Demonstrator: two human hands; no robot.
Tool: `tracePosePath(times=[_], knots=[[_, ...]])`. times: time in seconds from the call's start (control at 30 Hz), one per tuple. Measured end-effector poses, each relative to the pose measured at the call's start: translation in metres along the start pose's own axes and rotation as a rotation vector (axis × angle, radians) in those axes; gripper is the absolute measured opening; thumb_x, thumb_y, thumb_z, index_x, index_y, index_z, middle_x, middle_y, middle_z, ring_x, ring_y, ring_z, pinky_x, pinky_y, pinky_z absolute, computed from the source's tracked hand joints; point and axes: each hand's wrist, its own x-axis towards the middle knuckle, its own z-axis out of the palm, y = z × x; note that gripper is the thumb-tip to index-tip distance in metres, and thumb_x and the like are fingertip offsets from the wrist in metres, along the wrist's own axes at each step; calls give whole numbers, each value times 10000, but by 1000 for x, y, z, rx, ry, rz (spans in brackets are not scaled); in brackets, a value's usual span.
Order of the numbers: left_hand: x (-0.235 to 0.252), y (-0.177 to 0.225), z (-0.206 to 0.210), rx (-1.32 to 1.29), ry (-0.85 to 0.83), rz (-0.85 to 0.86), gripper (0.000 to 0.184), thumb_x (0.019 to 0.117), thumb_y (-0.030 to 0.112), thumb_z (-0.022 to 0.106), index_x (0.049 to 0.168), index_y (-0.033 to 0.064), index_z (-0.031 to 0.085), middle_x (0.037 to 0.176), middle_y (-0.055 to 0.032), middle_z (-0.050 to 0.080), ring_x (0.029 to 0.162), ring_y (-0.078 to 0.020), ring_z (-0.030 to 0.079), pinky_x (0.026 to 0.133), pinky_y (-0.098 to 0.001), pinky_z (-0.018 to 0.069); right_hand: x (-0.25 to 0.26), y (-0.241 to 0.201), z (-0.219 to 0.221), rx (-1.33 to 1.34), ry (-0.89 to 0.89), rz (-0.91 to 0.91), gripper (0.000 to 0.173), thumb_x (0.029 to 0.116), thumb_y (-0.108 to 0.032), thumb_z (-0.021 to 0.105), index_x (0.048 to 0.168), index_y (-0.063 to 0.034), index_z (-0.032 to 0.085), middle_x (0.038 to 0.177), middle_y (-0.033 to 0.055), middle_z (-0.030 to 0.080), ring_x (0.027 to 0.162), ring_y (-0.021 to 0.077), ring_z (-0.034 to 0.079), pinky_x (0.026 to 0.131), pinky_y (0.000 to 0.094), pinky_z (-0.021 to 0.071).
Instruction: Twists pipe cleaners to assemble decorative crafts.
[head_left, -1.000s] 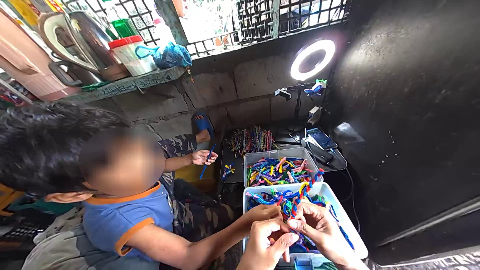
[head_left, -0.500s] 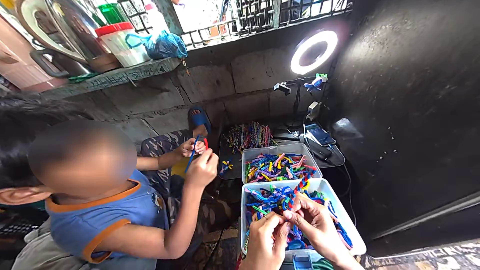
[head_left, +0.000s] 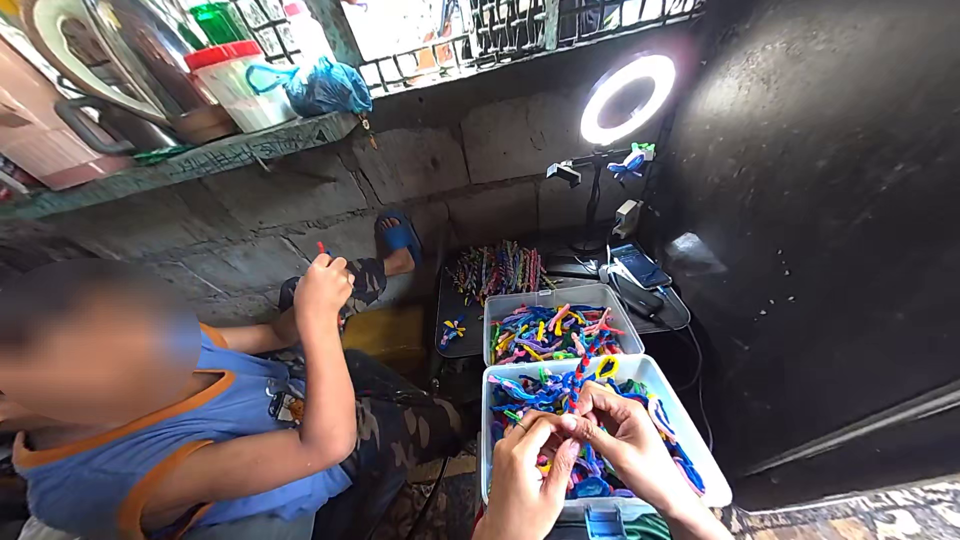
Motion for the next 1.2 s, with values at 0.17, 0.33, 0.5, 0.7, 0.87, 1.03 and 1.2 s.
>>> tracePosePath(times=[0.17, 0.33, 0.5, 0.7, 0.87, 1.03, 1.2], knots=[[1, -1, -2, -31, 27, 12, 228, 965, 128, 635, 918, -76, 726, 925, -114, 729, 849, -14, 688, 803, -149, 561, 0, 1, 0, 4, -18, -2, 197, 912, -252, 731, 763, -154, 649, 777, -120, 571, 716, -84, 525, 647, 76, 441], [2, 4, -11, -248, -68, -82, 245, 997, 130, 604, 908, -69, 715, 895, -59, 715, 782, 6, 675, 741, -161, 579, 0, -1, -3, 173, -97, 12, 166, 959, -332, 691, 918, -172, 693, 949, -122, 684, 859, -60, 627, 765, 121, 528], [3, 4, -18, -550, -242, -167, 224, 994, 124, 600, 854, 17, 738, 868, 20, 733, 783, 1, 681, 748, -179, 575, 2, 1, -6, 341, -156, -59, 340, 1039, -421, 542, 1227, -206, 727, 1053, -142, 692, 913, -63, 601, 814, 133, 496], [4, -3, -20, -882, -418, -245, 241, 1049, 182, 547, 950, 104, 752, 968, 55, 749, 839, -6, 703, 765, -189, 584, 4, 2, -10, 414, -202, -98, 191, 1022, -306, 613, 1008, -197, 769, 1049, -116, 717, 994, -39, 640, 875, 140, 523], [7, -11, -24, -1113, -540, -294, 257, 1059, 269, 560, 1083, 117, 766, 993, 39, 760, 869, -4, 704, 796, -174, 565, 5, 3, -16, 469, -310, -129, 163, 1005, -282, 650, 1030, -182, 777, 1057, -103, 728, 1015, -22, 650, 877, 152, 532], [6, -11, -24, -1108, -655, -313, 171, 1036, 180, 601, 1068, 122, 759, 979, 54, 765, 865, 6, 706, 786, -166, 566, 4, -1, -18, 433, -410, -135, 127, 986, -246, 684, 1034, -172, 776, 1050, -99, 733, 1017, -25, 651, 883, 151, 531], [11, -14, -25, -1182, -755, -299, 120, 1001, 137, 648, 1010, 121, 766, 956, 49, 772, 849, 15, 714, 765, -150, 566, 4, -2, -19, 392, -460, -169, 102, 983, -229, 693, 1006, -153, 757, 1025, -100, 725, 1009, -31, 648, 883, 148, 528]])
